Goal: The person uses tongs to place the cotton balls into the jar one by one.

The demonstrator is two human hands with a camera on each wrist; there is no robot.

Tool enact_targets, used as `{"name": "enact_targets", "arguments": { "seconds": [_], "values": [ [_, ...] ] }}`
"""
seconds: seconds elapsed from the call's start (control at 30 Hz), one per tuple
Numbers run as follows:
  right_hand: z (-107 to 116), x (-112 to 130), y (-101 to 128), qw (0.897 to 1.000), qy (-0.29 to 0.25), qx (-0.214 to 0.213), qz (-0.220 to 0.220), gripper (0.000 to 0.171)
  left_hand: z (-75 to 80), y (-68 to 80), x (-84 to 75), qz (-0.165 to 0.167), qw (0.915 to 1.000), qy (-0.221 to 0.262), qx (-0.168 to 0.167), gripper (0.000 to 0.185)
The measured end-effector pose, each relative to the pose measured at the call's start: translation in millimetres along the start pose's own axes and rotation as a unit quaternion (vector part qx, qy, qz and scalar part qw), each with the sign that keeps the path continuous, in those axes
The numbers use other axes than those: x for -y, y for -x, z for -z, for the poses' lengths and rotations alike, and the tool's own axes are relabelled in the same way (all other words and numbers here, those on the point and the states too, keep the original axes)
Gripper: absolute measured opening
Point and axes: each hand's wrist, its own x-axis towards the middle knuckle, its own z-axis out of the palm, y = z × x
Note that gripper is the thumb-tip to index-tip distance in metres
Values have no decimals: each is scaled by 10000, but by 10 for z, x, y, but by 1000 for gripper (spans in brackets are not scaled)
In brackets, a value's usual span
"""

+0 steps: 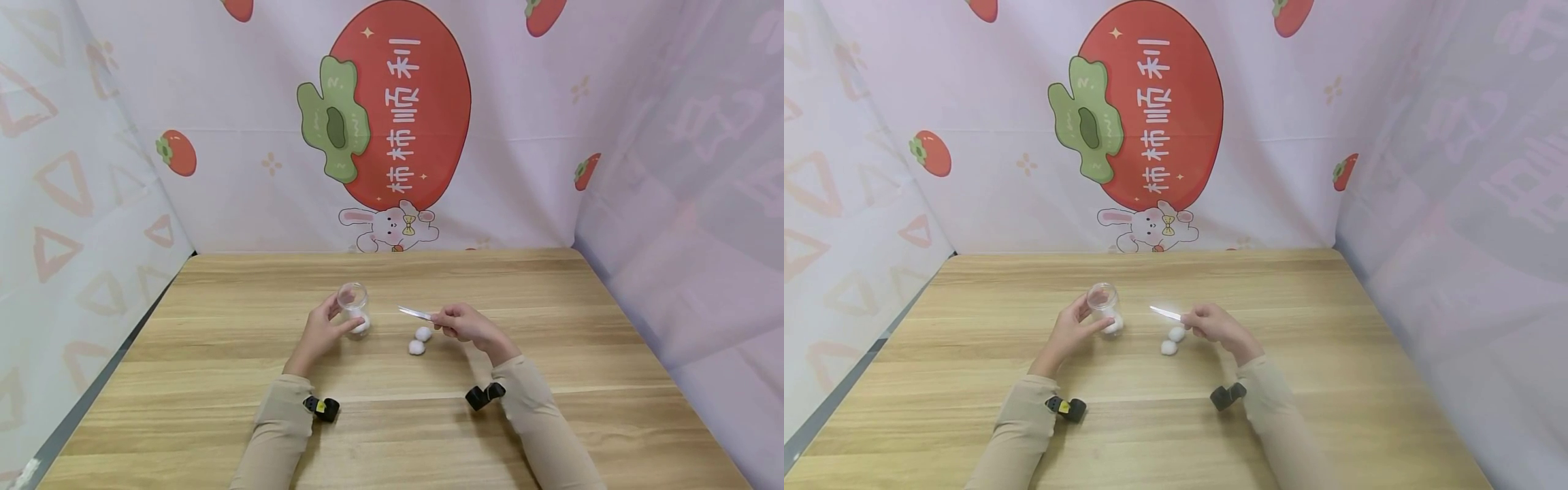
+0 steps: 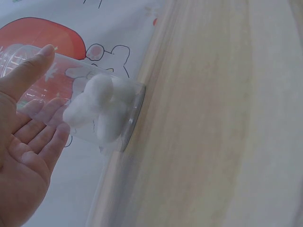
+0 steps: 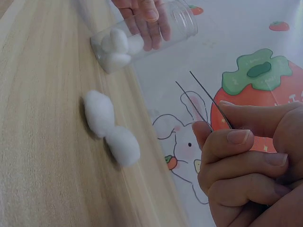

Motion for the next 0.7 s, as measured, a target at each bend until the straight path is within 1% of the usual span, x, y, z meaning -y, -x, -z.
{"name": "enact_targets", "arguments": {
  "seconds": [0.23,0.53,0.7],
  "values": [
    [44,-19,18,9998,46,-141,-135,31,3,4,-8,100,9999,21,-10,72],
    [127,-111,28,9997,120,-162,-117,28,7,-2,2,38,10000,-11,32,73],
    [169,-187,30,9997,178,-131,-63,35,5,2,10,68,10000,18,33,74]
  ]
}}
